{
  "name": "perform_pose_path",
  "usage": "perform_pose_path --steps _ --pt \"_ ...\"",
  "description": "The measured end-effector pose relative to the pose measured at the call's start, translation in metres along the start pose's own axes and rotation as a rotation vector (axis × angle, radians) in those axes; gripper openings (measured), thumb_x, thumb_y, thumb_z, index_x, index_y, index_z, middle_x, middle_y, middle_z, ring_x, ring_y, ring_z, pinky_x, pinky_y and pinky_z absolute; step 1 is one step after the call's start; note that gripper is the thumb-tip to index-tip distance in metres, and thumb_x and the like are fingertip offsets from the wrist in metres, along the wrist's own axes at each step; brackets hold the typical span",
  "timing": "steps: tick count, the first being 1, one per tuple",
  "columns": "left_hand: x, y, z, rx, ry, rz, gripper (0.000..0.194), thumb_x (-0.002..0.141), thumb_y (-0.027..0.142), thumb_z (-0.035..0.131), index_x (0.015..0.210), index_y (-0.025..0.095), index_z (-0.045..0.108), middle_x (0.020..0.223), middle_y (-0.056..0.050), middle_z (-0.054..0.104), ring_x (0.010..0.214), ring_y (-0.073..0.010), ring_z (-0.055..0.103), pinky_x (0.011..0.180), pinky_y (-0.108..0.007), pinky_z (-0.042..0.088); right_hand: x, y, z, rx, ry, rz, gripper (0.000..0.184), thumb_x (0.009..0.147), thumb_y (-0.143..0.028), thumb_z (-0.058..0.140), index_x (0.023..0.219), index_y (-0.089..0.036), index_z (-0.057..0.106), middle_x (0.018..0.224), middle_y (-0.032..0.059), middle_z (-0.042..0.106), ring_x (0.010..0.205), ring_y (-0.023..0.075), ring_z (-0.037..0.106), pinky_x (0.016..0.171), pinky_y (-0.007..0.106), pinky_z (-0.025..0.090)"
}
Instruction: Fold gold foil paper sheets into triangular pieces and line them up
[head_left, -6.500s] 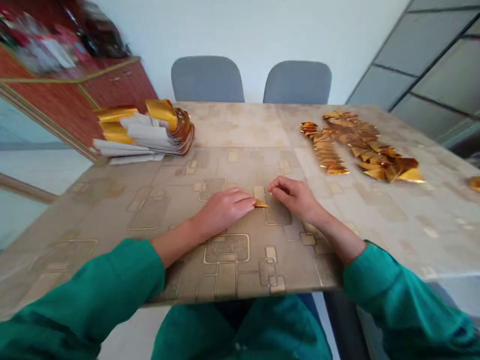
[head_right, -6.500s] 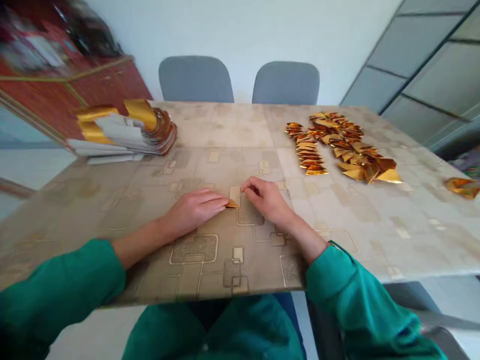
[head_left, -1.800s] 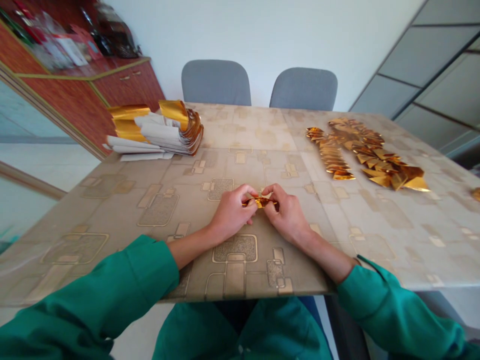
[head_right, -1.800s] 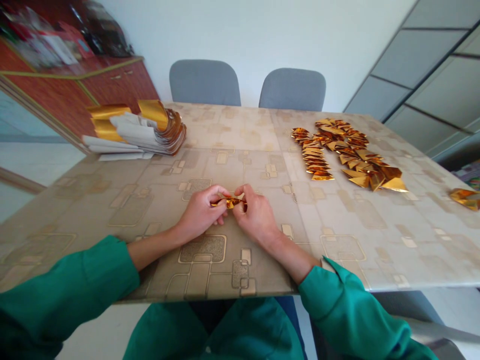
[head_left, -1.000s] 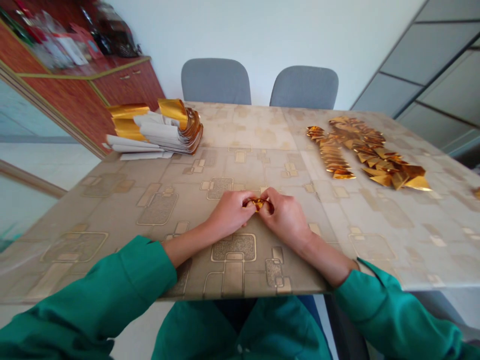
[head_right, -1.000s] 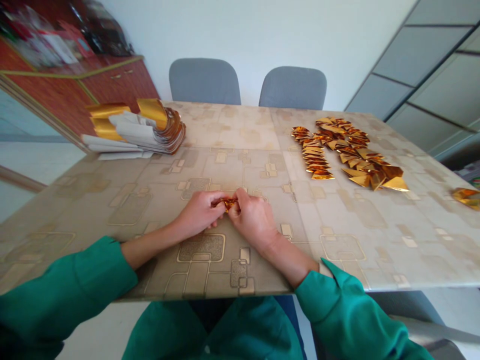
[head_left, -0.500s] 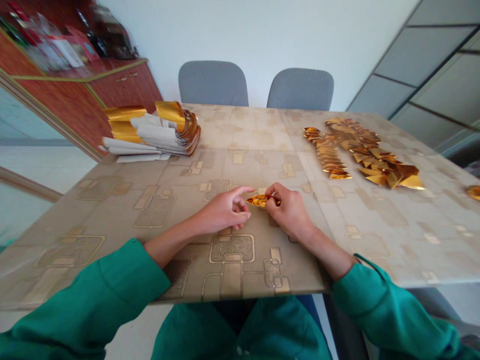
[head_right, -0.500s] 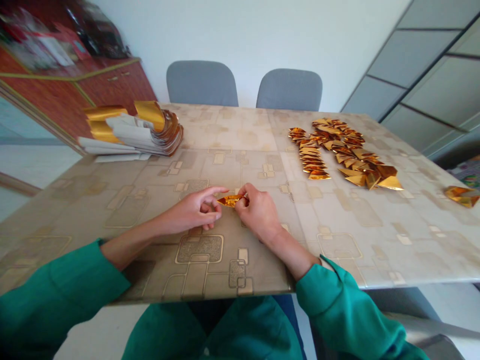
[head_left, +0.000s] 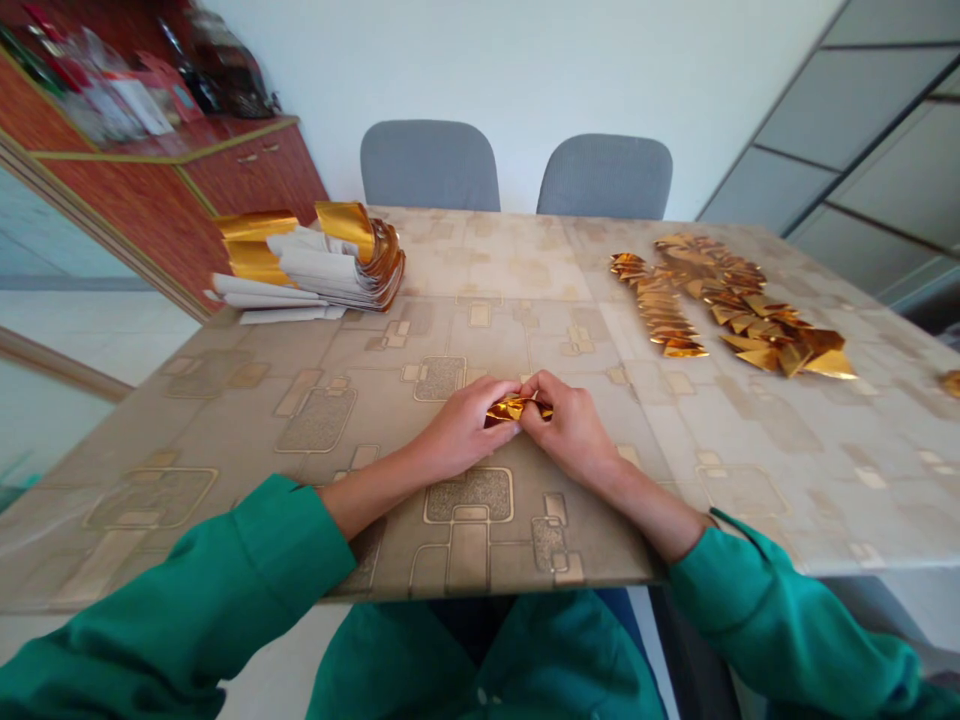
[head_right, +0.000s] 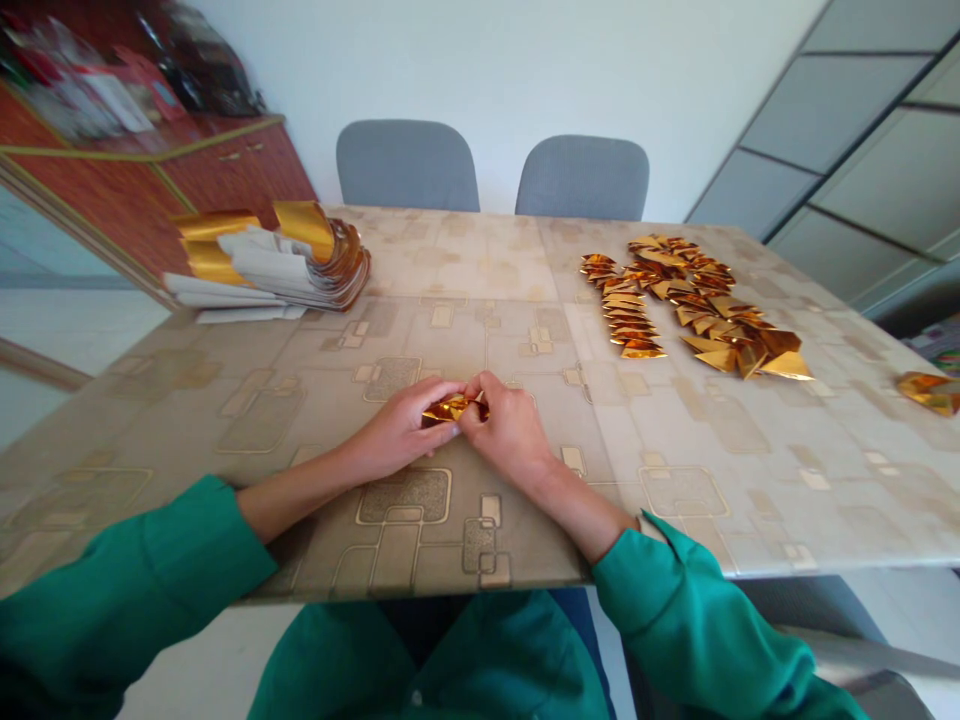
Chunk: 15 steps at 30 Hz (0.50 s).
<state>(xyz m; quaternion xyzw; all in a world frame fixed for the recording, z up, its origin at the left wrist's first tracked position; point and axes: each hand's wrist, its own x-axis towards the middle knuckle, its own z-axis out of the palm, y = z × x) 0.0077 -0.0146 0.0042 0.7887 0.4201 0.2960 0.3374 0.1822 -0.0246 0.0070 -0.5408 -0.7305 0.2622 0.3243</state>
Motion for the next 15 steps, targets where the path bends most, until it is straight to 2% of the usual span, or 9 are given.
perform_pose_path --steps 3,5,7,9,11,15 --pt "0.000 0.002 0.001 -0.005 0.026 -0.014 0.032 0.082 0.019 0.065 0.114 0.019 0.067 0.106 -0.007 0.067 0.098 -0.0208 0.063 0.087 -0.033 0.053 0.000 -0.003 -0.002 0.018 -0.003 0.016 0.012 0.078 -0.016 0.051 0.088 -0.020 0.056 0.071 -0.0006 0.067 0.060 0.0126 0.059 0.058 0.023 0.039" --pt "-0.001 0.001 0.001 -0.095 0.025 -0.083 0.033 0.084 0.023 0.063 0.116 0.018 0.066 0.109 -0.008 0.067 0.087 -0.0175 0.065 0.072 -0.027 0.055 -0.001 -0.004 -0.006 0.053 -0.022 0.024 0.016 0.080 -0.018 0.049 0.095 -0.020 0.055 0.065 -0.0032 0.064 0.056 0.0122 0.056 0.055 0.023 0.037" --pt "-0.001 0.001 0.000 -0.201 0.015 -0.165 0.035 0.085 0.028 0.062 0.118 0.017 0.064 0.108 -0.009 0.066 0.071 -0.0129 0.063 0.054 -0.021 0.053 -0.001 -0.004 -0.011 0.074 -0.024 0.032 0.023 0.081 -0.019 0.047 0.103 -0.020 0.053 0.059 -0.0062 0.058 0.051 0.0122 0.051 0.052 0.023 0.035" --pt "-0.001 0.000 -0.001 -0.266 0.006 -0.215 0.037 0.085 0.032 0.062 0.118 0.016 0.063 0.106 -0.008 0.066 0.061 -0.0099 0.059 0.045 -0.019 0.050 -0.001 -0.004 -0.015 0.081 -0.008 0.034 0.026 0.079 -0.018 0.045 0.104 -0.020 0.052 0.056 -0.0077 0.053 0.050 0.0124 0.048 0.051 0.023 0.034" --pt "-0.001 -0.001 -0.001 -0.277 0.011 -0.218 0.038 0.084 0.032 0.063 0.118 0.016 0.063 0.107 -0.009 0.066 0.060 -0.0093 0.059 0.043 -0.018 0.049 -0.001 -0.002 -0.016 0.088 0.000 0.027 0.024 0.078 -0.019 0.045 0.102 -0.020 0.052 0.056 -0.0078 0.051 0.050 0.0121 0.047 0.051 0.023 0.034" --pt "-0.002 0.000 0.001 -0.230 0.021 -0.168 0.034 0.083 0.028 0.063 0.116 0.016 0.065 0.109 -0.008 0.066 0.073 -0.0124 0.064 0.052 -0.018 0.052 0.000 0.000 -0.010 0.085 -0.013 0.009 0.017 0.079 -0.020 0.047 0.094 -0.020 0.055 0.057 -0.0066 0.054 0.050 0.0110 0.047 0.051 0.022 0.033"
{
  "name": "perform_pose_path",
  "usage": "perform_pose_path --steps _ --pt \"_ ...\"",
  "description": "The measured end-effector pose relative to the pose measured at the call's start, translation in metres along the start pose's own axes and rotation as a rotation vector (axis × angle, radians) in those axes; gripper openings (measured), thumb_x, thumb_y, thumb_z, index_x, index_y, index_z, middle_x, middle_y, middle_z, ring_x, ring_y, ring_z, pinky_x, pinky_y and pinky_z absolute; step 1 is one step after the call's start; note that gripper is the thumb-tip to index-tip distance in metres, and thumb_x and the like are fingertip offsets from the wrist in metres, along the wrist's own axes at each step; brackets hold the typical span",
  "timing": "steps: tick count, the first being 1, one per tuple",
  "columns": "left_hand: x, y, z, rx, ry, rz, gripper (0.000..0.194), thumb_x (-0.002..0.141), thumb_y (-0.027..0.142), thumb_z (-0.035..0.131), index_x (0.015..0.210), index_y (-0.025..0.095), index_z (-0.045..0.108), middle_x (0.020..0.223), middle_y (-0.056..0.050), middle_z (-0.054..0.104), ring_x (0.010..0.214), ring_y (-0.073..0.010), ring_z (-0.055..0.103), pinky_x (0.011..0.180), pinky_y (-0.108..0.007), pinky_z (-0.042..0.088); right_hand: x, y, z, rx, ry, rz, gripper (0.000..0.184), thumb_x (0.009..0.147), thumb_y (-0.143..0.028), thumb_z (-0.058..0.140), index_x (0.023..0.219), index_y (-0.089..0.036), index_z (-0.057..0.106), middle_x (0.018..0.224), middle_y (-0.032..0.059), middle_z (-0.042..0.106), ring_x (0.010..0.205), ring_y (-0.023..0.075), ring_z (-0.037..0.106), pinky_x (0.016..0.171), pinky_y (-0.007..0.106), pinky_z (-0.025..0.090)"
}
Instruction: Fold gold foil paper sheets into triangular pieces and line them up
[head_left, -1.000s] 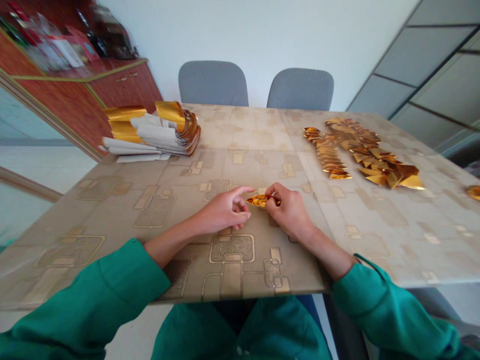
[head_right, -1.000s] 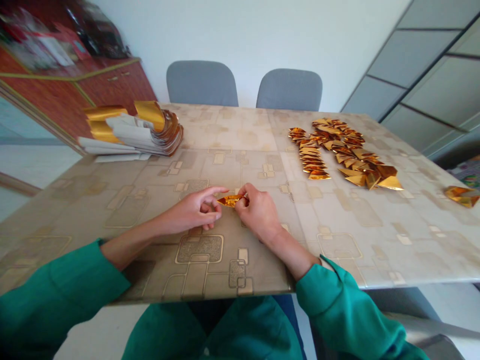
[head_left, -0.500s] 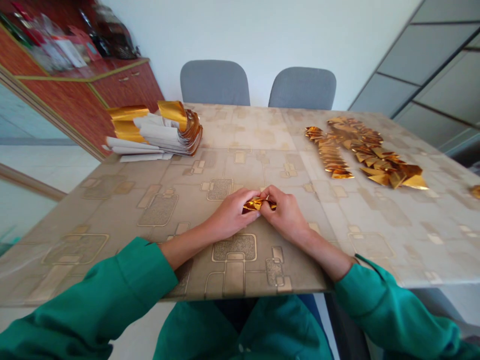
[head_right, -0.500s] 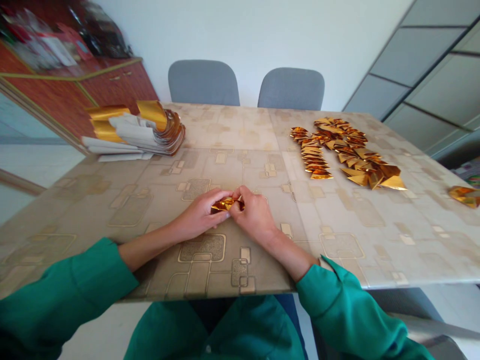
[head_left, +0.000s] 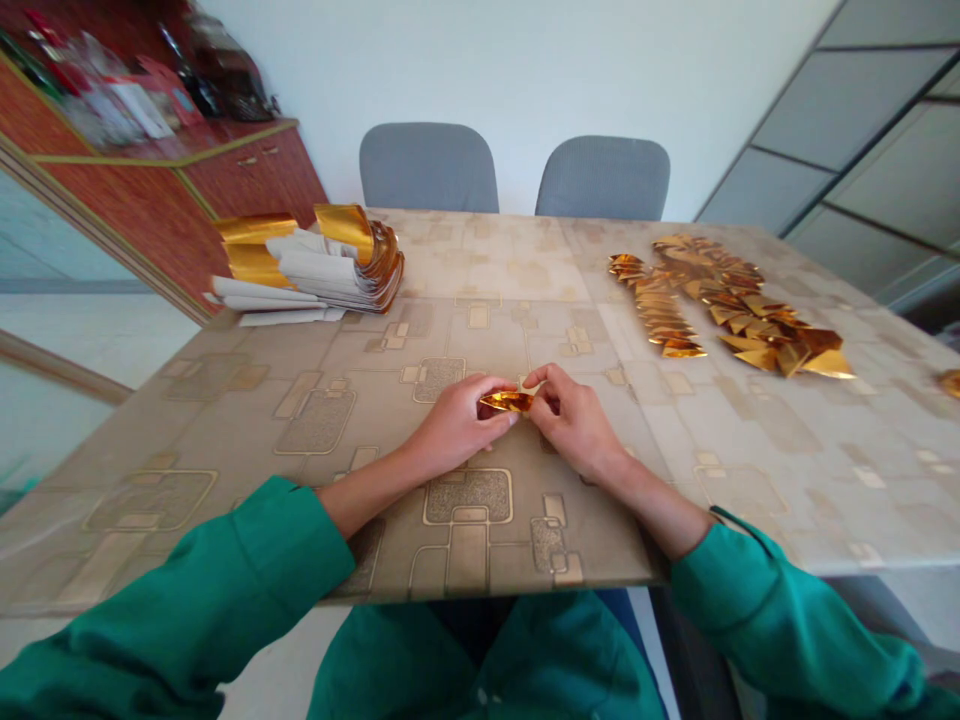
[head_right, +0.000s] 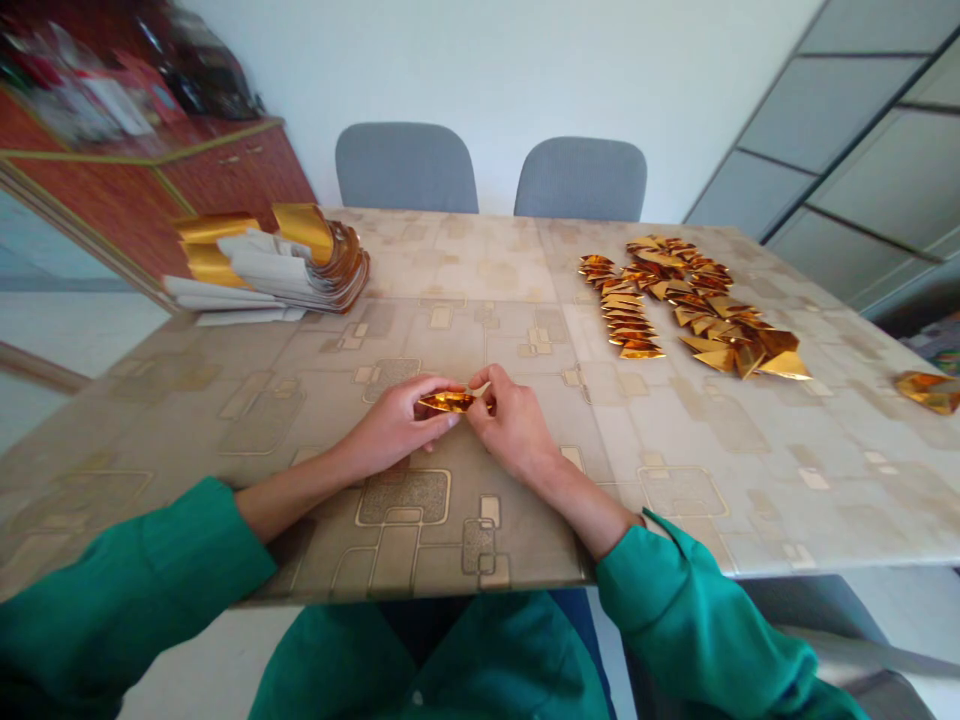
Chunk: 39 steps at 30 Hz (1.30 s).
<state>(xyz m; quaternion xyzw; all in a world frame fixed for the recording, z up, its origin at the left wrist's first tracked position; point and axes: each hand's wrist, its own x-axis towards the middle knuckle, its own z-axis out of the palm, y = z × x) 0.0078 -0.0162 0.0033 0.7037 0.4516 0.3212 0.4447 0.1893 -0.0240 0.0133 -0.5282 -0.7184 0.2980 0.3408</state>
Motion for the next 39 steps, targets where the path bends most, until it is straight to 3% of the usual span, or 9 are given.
perform_pose_path --steps 10,13,16,20,26,29,32,36,39 --pt "-0.002 0.011 0.009 0.235 0.090 0.098 0.027 0.086 0.018 0.055 0.109 0.015 0.068 0.100 -0.008 0.065 0.083 -0.0168 0.062 0.068 -0.025 0.052 0.002 0.005 0.014 -0.056 0.098 -0.026 0.013 0.076 -0.014 0.049 0.085 -0.020 0.058 0.075 0.0012 0.067 0.067 0.0142 0.060 0.062 0.024 0.040" --pt "-0.002 0.012 0.007 0.131 0.053 0.052 0.031 0.086 0.023 0.055 0.115 0.015 0.065 0.102 -0.008 0.066 0.073 -0.0145 0.063 0.059 -0.024 0.052 0.002 0.005 0.011 -0.034 0.104 -0.003 0.013 0.077 -0.014 0.049 0.085 -0.020 0.057 0.070 -0.0010 0.065 0.061 0.0132 0.058 0.058 0.023 0.038" --pt "-0.001 0.012 0.001 -0.052 -0.031 -0.067 0.041 0.089 0.030 0.053 0.127 0.015 0.058 0.083 -0.004 0.067 0.057 -0.0116 0.061 0.048 -0.021 0.050 0.002 0.004 0.007 -0.016 0.120 0.028 0.013 0.077 -0.014 0.047 0.085 -0.021 0.056 0.063 -0.0034 0.062 0.054 0.0118 0.053 0.053 0.022 0.035" --pt "0.003 0.011 0.000 -0.066 -0.048 -0.161 0.038 0.085 0.021 0.050 0.120 0.012 0.062 0.070 0.000 0.064 0.053 -0.0106 0.060 0.045 -0.018 0.049 0.001 0.002 0.007 -0.077 0.106 0.005 0.013 0.076 -0.014 0.049 0.083 -0.021 0.057 0.061 -0.0041 0.059 0.051 0.0109 0.049 0.051 0.022 0.031" --pt "0.008 0.007 0.012 0.090 0.068 -0.103 0.030 0.081 0.015 0.050 0.103 0.016 0.071 0.061 0.003 0.062 0.042 -0.0071 0.055 0.041 -0.015 0.040 -0.001 -0.001 0.013 -0.186 0.098 -0.019 0.012 0.079 -0.015 0.051 0.086 -0.019 0.059 0.065 -0.0018 0.062 0.054 0.0120 0.051 0.054 0.023 0.031" --pt "0.006 0.006 0.013 0.113 0.096 -0.065 0.031 0.083 0.020 0.052 0.110 0.016 0.068 0.061 0.004 0.061 0.042 -0.0075 0.056 0.042 -0.015 0.040 0.000 0.002 0.009 -0.201 0.093 -0.012 0.012 0.082 -0.017 0.050 0.091 -0.021 0.058 0.070 -0.0006 0.065 0.057 0.0141 0.056 0.055 0.024 0.034" --pt "0.001 0.006 0.010 0.072 0.090 -0.020 0.039 0.086 0.028 0.054 0.122 0.016 0.061 0.066 0.003 0.062 0.044 -0.0078 0.057 0.043 -0.016 0.043 0.002 0.013 -0.008 -0.153 0.119 -0.037 0.010 0.084 -0.018 0.050 0.089 -0.022 0.057 0.078 0.0009 0.069 0.066 0.0160 0.062 0.061 0.026 0.041" --pt "-0.003 0.006 0.005 -0.023 0.045 -0.013 0.043 0.086 0.030 0.051 0.125 0.015 0.058 0.085 -0.002 0.066 0.048 -0.0067 0.058 0.043 -0.016 0.045 0.002 0.046 -0.058 -0.199 0.270 -0.146 0.007 0.082 -0.026 0.056 0.079 -0.022 0.062 0.078 0.0025 0.067 0.075 0.0181 0.060 0.071 0.030 0.044" --pt "-0.002 0.004 0.004 -0.033 0.021 -0.024 0.042 0.085 0.027 0.051 0.124 0.015 0.058 0.090 -0.003 0.066 0.049 -0.0058 0.058 0.041 -0.015 0.044 -0.005 0.084 -0.105 -0.309 0.426 -0.033 0.012 0.077 -0.033 0.061 0.078 -0.022 0.066 0.063 -0.0006 0.055 0.060 0.0159 0.049 0.058 0.029 0.037"
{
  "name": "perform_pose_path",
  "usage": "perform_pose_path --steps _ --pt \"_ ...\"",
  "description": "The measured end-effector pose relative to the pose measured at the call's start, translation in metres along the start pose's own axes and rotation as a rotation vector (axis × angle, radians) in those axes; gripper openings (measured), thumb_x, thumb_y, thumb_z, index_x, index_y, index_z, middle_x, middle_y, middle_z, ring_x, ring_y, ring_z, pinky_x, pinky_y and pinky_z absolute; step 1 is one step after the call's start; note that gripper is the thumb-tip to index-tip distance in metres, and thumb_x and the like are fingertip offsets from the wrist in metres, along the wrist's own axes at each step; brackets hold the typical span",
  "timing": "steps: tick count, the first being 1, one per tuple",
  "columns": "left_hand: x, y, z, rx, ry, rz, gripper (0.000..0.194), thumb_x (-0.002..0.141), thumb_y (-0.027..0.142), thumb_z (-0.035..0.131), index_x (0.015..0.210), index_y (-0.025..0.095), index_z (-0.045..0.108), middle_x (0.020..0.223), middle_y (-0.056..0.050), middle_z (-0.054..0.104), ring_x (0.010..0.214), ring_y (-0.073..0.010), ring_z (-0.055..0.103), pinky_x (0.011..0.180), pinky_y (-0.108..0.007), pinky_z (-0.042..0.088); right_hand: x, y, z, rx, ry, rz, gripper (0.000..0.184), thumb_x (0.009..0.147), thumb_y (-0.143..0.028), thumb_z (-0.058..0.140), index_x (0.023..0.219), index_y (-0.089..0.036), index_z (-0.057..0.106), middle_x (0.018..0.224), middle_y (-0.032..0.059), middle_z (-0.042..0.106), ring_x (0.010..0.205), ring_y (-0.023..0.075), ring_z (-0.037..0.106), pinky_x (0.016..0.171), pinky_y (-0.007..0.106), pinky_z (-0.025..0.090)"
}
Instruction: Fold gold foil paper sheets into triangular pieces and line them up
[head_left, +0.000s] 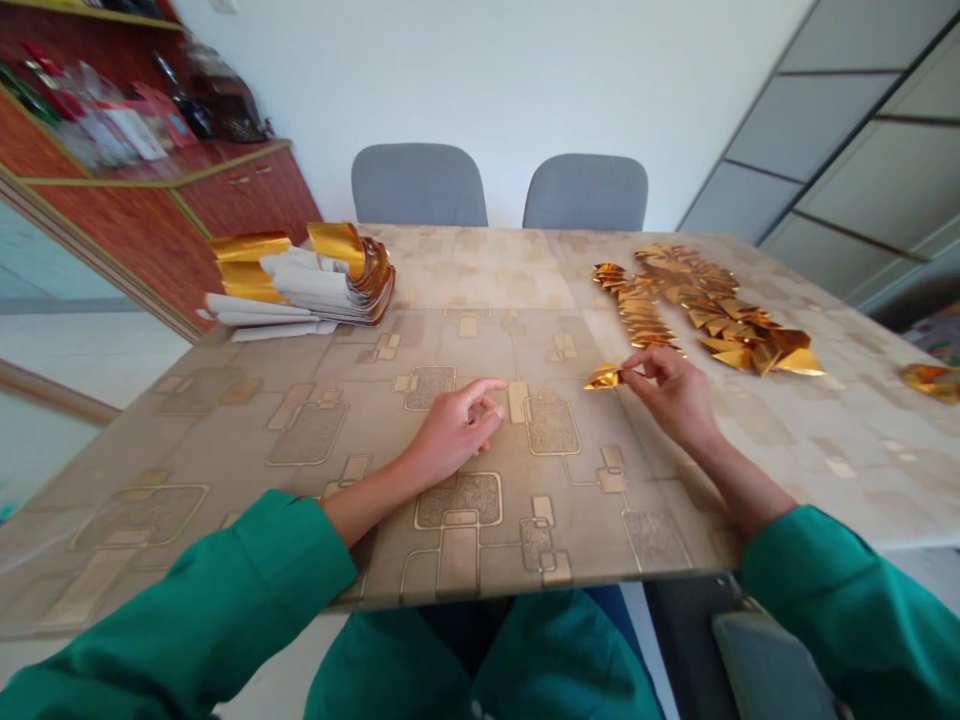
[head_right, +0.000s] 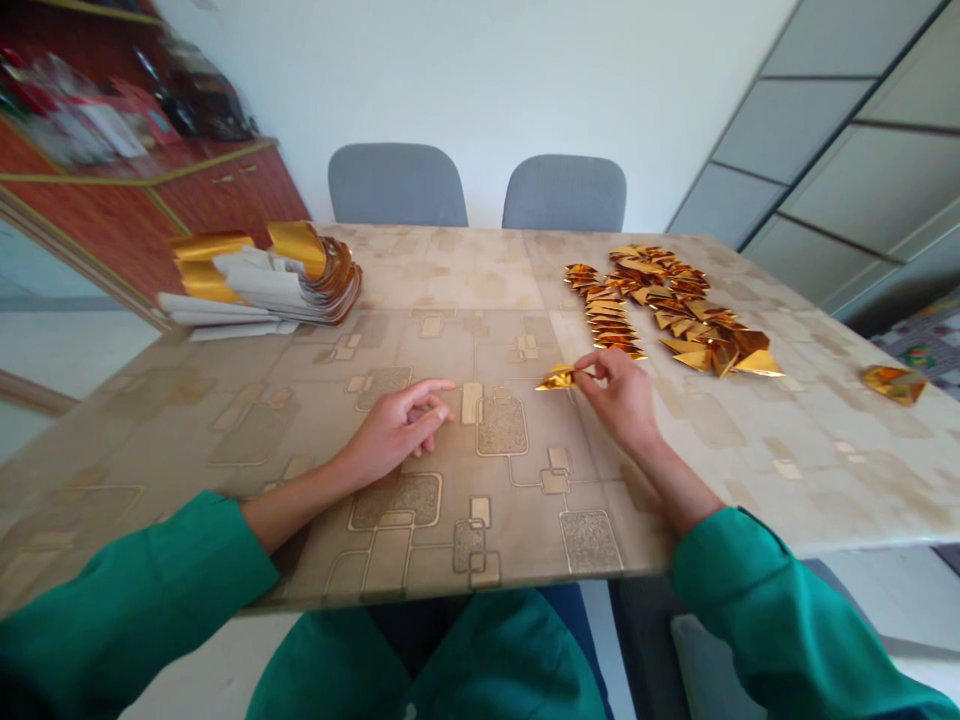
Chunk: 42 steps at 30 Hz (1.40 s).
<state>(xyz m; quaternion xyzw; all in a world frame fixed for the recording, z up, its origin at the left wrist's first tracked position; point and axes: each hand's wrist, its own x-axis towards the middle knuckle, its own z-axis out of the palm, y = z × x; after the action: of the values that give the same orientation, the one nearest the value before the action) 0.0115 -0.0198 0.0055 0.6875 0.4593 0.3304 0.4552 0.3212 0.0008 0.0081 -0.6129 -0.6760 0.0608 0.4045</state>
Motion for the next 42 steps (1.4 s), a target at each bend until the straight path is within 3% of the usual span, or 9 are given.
perform_pose_path --steps 2,5,9,19,28,34,42 --pt "0.002 -0.002 0.000 0.008 -0.011 -0.003 0.040 0.085 0.026 0.051 0.123 0.016 0.059 0.091 -0.003 0.067 0.048 -0.0052 0.057 0.040 -0.014 0.043 0.002 0.033 -0.019 -0.042 0.046 0.152 0.015 0.076 -0.036 0.061 0.079 -0.022 0.066 0.055 -0.0039 0.048 0.051 0.0137 0.042 0.052 0.028 0.031" --pt "0.004 -0.006 0.001 0.012 -0.018 -0.012 0.038 0.085 0.026 0.052 0.121 0.016 0.060 0.092 -0.003 0.068 0.048 -0.0052 0.057 0.038 -0.014 0.042 0.004 0.070 -0.035 -0.003 0.088 0.256 0.023 0.073 -0.043 0.063 0.082 -0.022 0.064 0.060 -0.0028 0.053 0.054 0.0136 0.044 0.052 0.027 0.032" --pt "0.004 -0.008 0.000 0.013 -0.035 -0.021 0.036 0.086 0.027 0.052 0.118 0.015 0.062 0.094 -0.005 0.068 0.048 -0.0056 0.057 0.037 -0.015 0.043 0.010 0.091 -0.038 0.030 0.053 0.276 0.027 0.072 -0.046 0.065 0.082 -0.021 0.061 0.069 0.0007 0.061 0.060 0.0155 0.051 0.057 0.029 0.039" --pt "0.004 -0.007 -0.002 0.057 -0.051 0.000 0.033 0.086 0.025 0.051 0.114 0.014 0.065 0.097 -0.007 0.069 0.049 -0.0048 0.057 0.041 -0.015 0.043 0.026 0.096 -0.037 -0.388 0.022 0.296 0.013 0.075 -0.034 0.062 0.080 -0.022 0.064 0.074 0.0030 0.063 0.071 0.0222 0.058 0.062 0.032 0.037" --pt "0.003 -0.006 -0.003 0.054 -0.069 0.004 0.032 0.085 0.023 0.051 0.112 0.014 0.066 0.097 -0.006 0.069 0.051 -0.0050 0.057 0.042 -0.015 0.044 0.029 0.093 -0.031 -0.529 0.070 0.251 0.014 0.073 -0.029 0.057 0.083 -0.022 0.064 0.087 0.0077 0.067 0.083 0.0259 0.060 0.069 0.035 0.038" --pt "0.003 -0.008 -0.004 0.063 -0.076 0.015 0.031 0.085 0.022 0.051 0.111 0.014 0.066 0.096 -0.006 0.070 0.052 -0.0054 0.058 0.043 -0.015 0.045 0.022 0.091 -0.034 -0.582 0.071 0.140 0.018 0.073 -0.031 0.057 0.089 -0.023 0.063 0.091 0.0078 0.068 0.092 0.0272 0.060 0.074 0.036 0.038" --pt "0.003 -0.007 -0.004 0.045 -0.083 0.021 0.029 0.086 0.022 0.051 0.109 0.016 0.067 0.097 -0.006 0.071 0.052 -0.0061 0.059 0.043 -0.015 0.045 0.029 0.083 -0.027 -0.625 0.081 0.103 0.007 0.074 -0.027 0.056 0.077 -0.022 0.061 0.079 0.0068 0.067 0.079 0.0251 0.059 0.073 0.037 0.037"
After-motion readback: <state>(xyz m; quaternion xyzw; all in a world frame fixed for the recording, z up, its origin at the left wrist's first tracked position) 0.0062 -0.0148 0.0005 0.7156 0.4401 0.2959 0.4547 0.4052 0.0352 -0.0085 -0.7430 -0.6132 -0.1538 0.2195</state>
